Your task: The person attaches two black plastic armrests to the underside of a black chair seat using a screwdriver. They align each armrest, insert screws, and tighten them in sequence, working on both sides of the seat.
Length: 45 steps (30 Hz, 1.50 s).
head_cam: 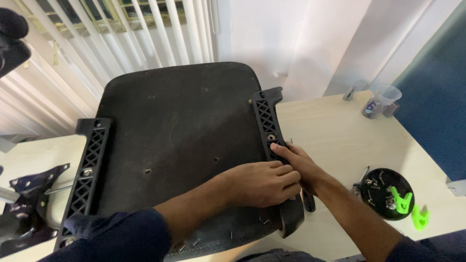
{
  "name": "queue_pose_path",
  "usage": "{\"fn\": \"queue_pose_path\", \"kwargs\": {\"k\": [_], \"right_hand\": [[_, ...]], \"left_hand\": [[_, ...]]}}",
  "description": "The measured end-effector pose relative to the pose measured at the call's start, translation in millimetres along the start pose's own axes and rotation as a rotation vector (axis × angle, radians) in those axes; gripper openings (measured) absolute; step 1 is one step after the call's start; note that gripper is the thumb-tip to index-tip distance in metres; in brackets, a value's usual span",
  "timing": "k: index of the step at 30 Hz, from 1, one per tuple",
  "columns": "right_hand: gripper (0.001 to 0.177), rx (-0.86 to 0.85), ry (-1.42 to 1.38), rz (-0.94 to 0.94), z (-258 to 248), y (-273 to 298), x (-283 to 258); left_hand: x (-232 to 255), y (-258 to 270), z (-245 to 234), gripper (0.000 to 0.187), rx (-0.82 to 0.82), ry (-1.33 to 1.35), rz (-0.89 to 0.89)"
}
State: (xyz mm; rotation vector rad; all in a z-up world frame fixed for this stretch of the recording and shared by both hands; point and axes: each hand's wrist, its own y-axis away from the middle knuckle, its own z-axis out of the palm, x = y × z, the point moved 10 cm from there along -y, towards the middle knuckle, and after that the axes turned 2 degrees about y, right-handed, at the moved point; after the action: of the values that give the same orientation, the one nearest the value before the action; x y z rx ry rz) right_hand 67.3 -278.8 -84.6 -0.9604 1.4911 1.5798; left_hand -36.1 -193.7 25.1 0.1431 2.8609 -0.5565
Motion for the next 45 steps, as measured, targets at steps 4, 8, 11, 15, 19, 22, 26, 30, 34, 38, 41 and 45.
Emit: {"fn": "queue_pose_path", "kwargs": {"k": [4,8,11,15,19,22,26,30,34,38,41,45], "right_hand": [[0.046,-0.095,-0.066,-0.104,8.5,0.1,-8.0],[0.044,-0.069,-0.044,-0.072,8.1,-0.3,-7.1],[0.044,0.01,-0.017,0.03,1.9,0.9,2.1],[0.047,-0.086,-0.117,-0.083,11.9,1.7,-9.8],[0.045,-0.05,-0.084,-0.045,7.3,-3.2,-3.8],[0.044,-0.078,-0.109,-0.089,7.8,-5.8,-4.1],[0.045,-0.084,-0.106,-0.109,5.3,-9.6,-2.5],[0.048,-0.05,-0.064,-0.086,0.5,-14.8,0.3],[0.053,-0.044,-0.03,-0.08,0.9,-15.1,0.3],[0.059,-0.068,-0.026,-0.087,3.1,-10.7,-3.1],[0.061,-0.05,-0.011,-0.047,4.2,-8.4,-2.2],[0.061,-0.031,0.043,0.007,3.9,-5.5,0.9]], "left_hand": [[-0.7,-4.0,12.0,0.024,-0.081,-0.028,-0.041],[-2.5,-6.5,11.4,0.025,-0.072,0.03,-0.099],[-4.7,-2.0,8.6,0.026,-0.054,0.185,-0.085],[-4.2,3.7,11.4,0.026,-0.083,0.11,-0.047],[-0.6,-1.7,14.2,0.023,-0.072,0.025,0.025],[-2.4,-2.0,24.3,0.022,-0.161,-0.023,0.045],[-2.3,-9.2,24.6,0.023,-0.139,-0.061,0.064],[-9.0,-12.6,35.0,0.025,-0.301,-0.07,-0.142],[-19.8,-7.8,38.3,0.041,-0.446,0.081,-0.485],[-25.0,-6.3,19.2,0.054,-0.321,0.093,-0.531],[-3.7,-7.6,-4.3,0.034,-0.079,0.137,-0.204],[-4.5,4.9,12.4,0.027,-0.176,0.174,-0.205]]}}
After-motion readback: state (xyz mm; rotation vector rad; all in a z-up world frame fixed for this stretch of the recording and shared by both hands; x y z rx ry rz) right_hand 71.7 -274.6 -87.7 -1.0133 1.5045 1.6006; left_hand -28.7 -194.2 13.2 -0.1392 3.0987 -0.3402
